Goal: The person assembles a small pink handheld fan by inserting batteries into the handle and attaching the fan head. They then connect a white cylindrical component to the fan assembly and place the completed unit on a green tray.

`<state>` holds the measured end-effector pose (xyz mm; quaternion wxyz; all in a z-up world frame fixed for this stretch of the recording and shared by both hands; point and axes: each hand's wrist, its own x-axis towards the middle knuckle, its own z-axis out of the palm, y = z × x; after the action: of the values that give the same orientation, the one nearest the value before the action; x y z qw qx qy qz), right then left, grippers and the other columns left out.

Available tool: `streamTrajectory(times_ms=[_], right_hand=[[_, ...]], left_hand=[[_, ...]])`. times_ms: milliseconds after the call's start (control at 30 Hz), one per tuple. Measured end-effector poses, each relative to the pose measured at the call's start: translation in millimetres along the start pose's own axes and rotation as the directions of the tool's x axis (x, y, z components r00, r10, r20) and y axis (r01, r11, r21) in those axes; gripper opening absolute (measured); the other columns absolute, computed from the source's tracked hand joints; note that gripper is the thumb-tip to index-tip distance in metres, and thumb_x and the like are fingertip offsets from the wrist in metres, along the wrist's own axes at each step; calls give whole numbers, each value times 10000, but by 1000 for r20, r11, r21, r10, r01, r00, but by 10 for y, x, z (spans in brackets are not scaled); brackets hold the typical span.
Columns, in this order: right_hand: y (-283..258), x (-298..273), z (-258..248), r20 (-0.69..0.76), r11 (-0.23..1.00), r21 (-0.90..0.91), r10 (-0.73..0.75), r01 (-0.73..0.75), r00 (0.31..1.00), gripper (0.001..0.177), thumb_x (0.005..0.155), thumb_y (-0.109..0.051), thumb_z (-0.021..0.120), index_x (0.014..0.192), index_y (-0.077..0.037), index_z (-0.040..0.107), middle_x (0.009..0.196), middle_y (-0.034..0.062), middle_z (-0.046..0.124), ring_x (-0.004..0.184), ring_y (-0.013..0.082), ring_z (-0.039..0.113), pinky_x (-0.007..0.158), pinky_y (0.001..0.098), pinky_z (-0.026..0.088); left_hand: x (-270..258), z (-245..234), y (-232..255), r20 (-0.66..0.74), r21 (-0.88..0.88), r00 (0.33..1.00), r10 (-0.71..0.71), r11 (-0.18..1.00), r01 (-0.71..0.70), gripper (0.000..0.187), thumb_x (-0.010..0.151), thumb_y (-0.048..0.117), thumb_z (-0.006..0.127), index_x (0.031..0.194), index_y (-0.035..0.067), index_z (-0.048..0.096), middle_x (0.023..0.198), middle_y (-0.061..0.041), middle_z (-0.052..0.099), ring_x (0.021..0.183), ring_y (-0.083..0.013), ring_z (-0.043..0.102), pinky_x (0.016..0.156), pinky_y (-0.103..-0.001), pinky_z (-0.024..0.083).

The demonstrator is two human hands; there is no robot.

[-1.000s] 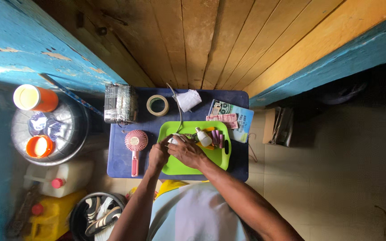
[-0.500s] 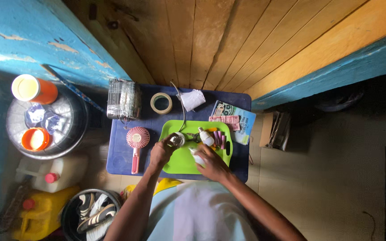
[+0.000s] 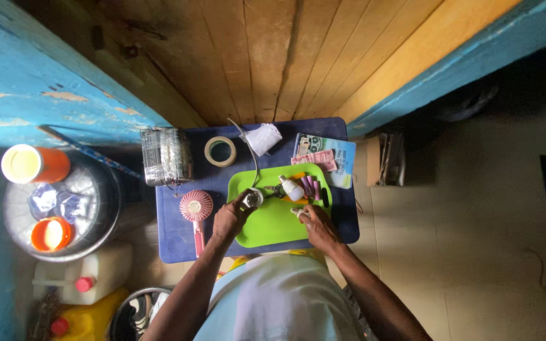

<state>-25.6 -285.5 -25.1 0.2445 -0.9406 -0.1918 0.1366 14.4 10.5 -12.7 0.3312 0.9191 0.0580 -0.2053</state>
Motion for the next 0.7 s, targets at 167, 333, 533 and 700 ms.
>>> streamTrajectory(times_ms=[167,333,533,700], right_hand=[[-309,237,-195,-238,990,-141,-19,-15,971,425,751,-192,816,1135,-67,684,1209,185,587,1257,448,501,1021,516,440],[-344,689,38,-308,944,-247,137,-218,942,641,726,-230,815,1313,-68,616,1339,232,547,1340,470,415,1142,555,304],[-478,885,36,-275,941,-178,233,-287,933,493,830,-218,760,1284,-103,607,1244,181,558,1277,421,498,1156,566,314],[-933,809,-305,-184,980,197,66,-29,981,474,848,-154,710,1291,-44,581,1249,184,535,1137,374,617,940,467,539]], left_hand=[[22,-9,-130,25,13,999,36,999,-36,526,903,487,696,1407,366,600,1072,-120,759,946,-346,737,756,-466,574],[55,-125,-35,68,3,997,32,999,-32,542,885,501,704,1399,363,598,1070,-113,762,944,-334,741,755,-464,574],[9,-180,-55,52,-25,998,39,999,-37,557,865,488,733,1391,343,615,1074,-113,757,928,-327,743,747,-457,575],[26,-202,-59,43,-123,996,82,990,-76,558,851,469,737,1376,322,617,997,-51,794,926,-279,753,752,-429,581]])
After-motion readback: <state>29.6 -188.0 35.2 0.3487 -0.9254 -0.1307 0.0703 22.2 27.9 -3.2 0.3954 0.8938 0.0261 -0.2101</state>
